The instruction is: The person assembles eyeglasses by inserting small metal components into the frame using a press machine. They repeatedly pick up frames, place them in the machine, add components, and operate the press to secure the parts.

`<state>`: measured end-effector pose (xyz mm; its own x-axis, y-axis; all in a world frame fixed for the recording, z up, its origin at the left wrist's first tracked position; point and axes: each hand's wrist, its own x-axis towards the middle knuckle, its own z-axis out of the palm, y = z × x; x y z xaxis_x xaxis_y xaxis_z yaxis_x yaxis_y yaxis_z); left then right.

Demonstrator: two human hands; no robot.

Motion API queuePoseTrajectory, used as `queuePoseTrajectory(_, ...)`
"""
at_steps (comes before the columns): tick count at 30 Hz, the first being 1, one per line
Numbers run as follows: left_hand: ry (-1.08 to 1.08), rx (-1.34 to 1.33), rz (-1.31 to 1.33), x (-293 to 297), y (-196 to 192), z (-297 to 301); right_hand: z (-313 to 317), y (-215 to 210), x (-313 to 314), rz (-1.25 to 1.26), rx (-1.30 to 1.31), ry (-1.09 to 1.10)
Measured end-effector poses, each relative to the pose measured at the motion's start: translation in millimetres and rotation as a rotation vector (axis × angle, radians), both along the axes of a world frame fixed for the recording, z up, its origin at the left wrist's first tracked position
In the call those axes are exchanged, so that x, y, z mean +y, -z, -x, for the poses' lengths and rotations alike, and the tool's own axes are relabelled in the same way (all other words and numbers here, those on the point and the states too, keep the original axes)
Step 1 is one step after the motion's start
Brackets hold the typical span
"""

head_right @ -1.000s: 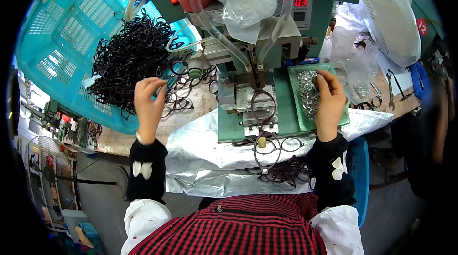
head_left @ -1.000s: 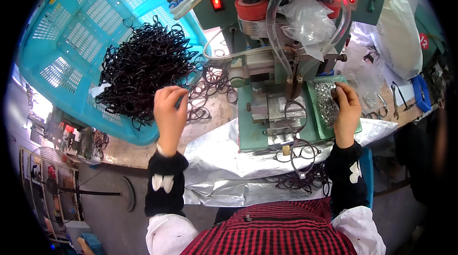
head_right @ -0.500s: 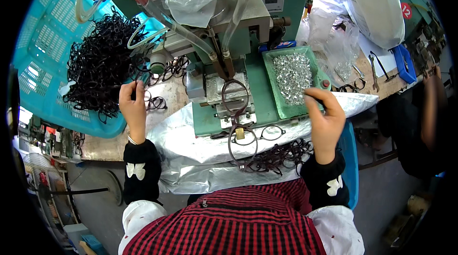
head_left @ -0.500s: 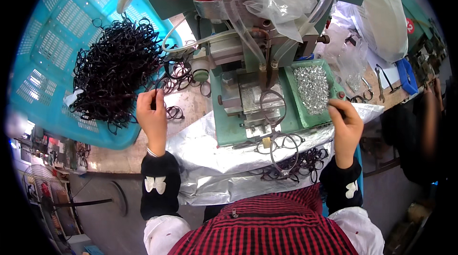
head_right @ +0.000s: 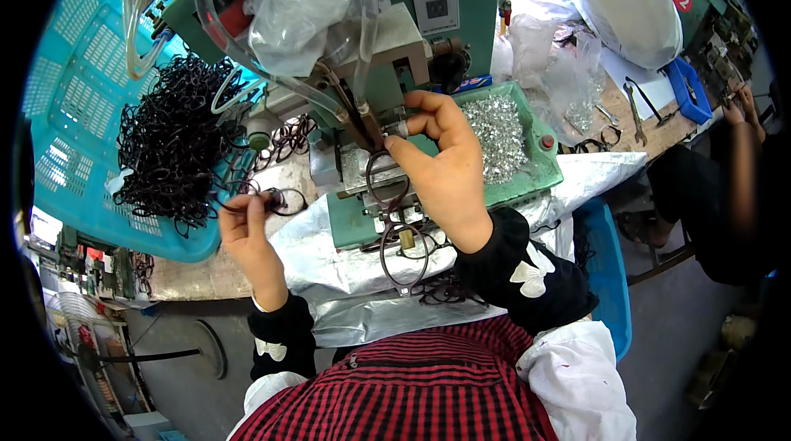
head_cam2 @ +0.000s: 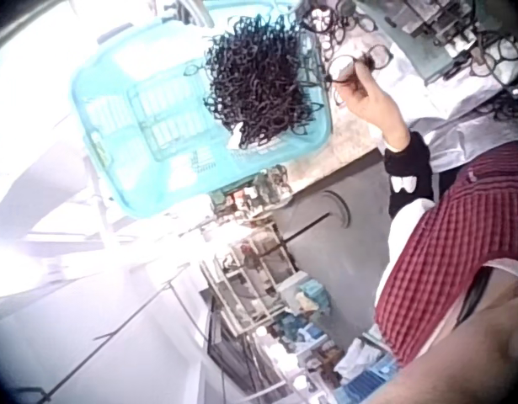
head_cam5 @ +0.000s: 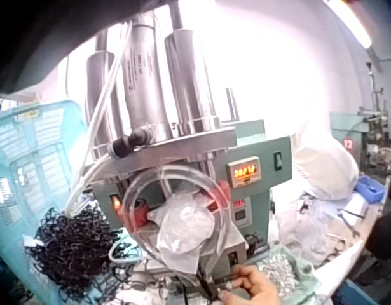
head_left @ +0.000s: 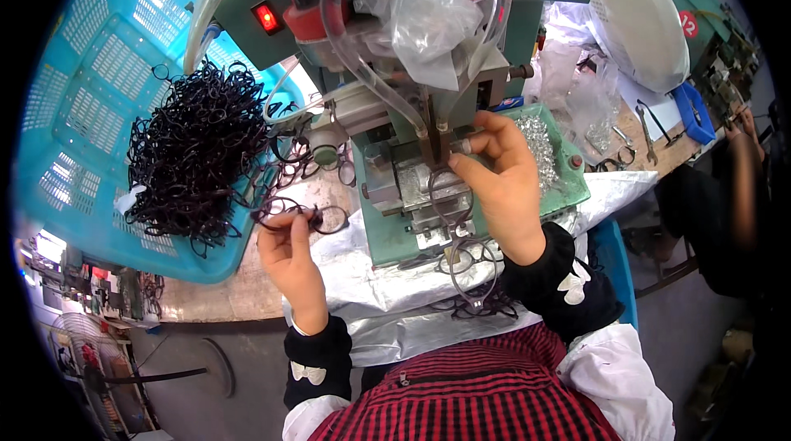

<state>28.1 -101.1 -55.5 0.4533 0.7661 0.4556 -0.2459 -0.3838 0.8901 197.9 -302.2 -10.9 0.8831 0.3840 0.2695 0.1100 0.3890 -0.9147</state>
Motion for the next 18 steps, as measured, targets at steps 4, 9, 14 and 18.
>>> queuePoseTrajectory(4, 0.019, -0.280, -0.258, -38.1, -63.7, -16.9, 8.1, -14.8, 4.3, -0.061, 0.078, -0.036)
queuePoseTrajectory(9, 0.304, -0.145, -0.908, -53.7, -87.0, -10.3, 23.4, -23.7, -6.2, 0.016, -0.042, -0.037)
queuePoseTrajectory(14, 0.396, -0.166, -1.331, -73.5, -70.5, -55.9, -21.3, -13.8, -38.6, 0.096, -0.110, 0.079)
queuePoseTrajectory(18, 0.412, -0.218, -1.385, -72.8, -58.3, -67.8, -96.5, 78.7, -105.7, 0.103, -0.137, 0.568)
